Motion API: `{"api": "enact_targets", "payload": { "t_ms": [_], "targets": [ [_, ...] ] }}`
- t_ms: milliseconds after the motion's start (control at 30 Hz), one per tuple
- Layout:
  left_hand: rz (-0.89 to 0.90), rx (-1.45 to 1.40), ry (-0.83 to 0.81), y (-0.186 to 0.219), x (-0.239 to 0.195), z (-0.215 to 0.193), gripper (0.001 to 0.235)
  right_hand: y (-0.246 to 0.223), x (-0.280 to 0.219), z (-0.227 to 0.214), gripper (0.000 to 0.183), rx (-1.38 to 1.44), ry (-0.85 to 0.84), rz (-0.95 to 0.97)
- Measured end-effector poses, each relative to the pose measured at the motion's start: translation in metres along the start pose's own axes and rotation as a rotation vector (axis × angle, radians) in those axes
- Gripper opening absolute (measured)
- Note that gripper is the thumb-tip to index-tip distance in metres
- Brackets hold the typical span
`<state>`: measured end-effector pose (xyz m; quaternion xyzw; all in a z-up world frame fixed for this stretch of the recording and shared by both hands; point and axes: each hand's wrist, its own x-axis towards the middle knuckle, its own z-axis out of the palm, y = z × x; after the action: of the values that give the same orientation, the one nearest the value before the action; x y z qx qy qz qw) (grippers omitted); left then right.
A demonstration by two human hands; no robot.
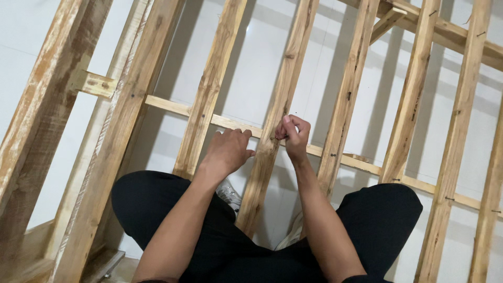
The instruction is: The person is assembling a wooden frame by screwing nails into the joints using a manual screwdriver. They are sitting on the floor and working on the frame systematically.
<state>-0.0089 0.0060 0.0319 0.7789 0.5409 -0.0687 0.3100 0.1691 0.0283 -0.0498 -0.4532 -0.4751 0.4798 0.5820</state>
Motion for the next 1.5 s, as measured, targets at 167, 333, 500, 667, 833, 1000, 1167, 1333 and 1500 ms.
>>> {"api": "enact_targets", "payload": {
  "t_ms": [167,333,500,667,833,1000,1167,1333,1500],
  "targets": [
    [0.008,0.016,0.006,-0.001,0.001,0.001,0.044,-0.016,0.001,-0.004,0.034,0.001,-0.088,0.046],
    [0.021,0.043,0.005,-0.001,0.003,0.003,0.044,-0.002,-0.008,-0.012,0.027,-0.194,0.154,-0.003],
    [0.011,0.031,0.007,0.002,-0.002,0.003,0.044,0.001,-0.017,0.017,0.032,-0.105,0.572,0.011],
    [-0.004,0.022,-0.003,-0.002,-0.001,0.004,0.044,0.026,-0.007,-0.001,0.036,-0.050,0.517,0.005],
    [-0.018,0.022,-0.009,-0.004,0.001,0.005,0.044,0.023,0.000,-0.010,0.037,0.101,0.283,0.000],
    [-0.020,0.018,-0.023,-0.004,0.003,0.005,0.044,0.012,0.016,-0.027,0.036,0.195,-0.113,0.188],
    [-0.016,0.022,-0.022,-0.008,0.008,0.010,0.046,-0.007,0.000,-0.011,0.029,0.132,-0.077,0.103],
    [-0.015,0.012,-0.018,-0.010,0.006,0.013,0.046,-0.020,-0.023,0.011,0.024,-0.210,0.209,-0.118],
    [-0.025,0.011,-0.012,-0.007,0.004,0.008,0.045,0.002,-0.023,0.021,0.027,-0.189,0.485,-0.028]
  ]
}}
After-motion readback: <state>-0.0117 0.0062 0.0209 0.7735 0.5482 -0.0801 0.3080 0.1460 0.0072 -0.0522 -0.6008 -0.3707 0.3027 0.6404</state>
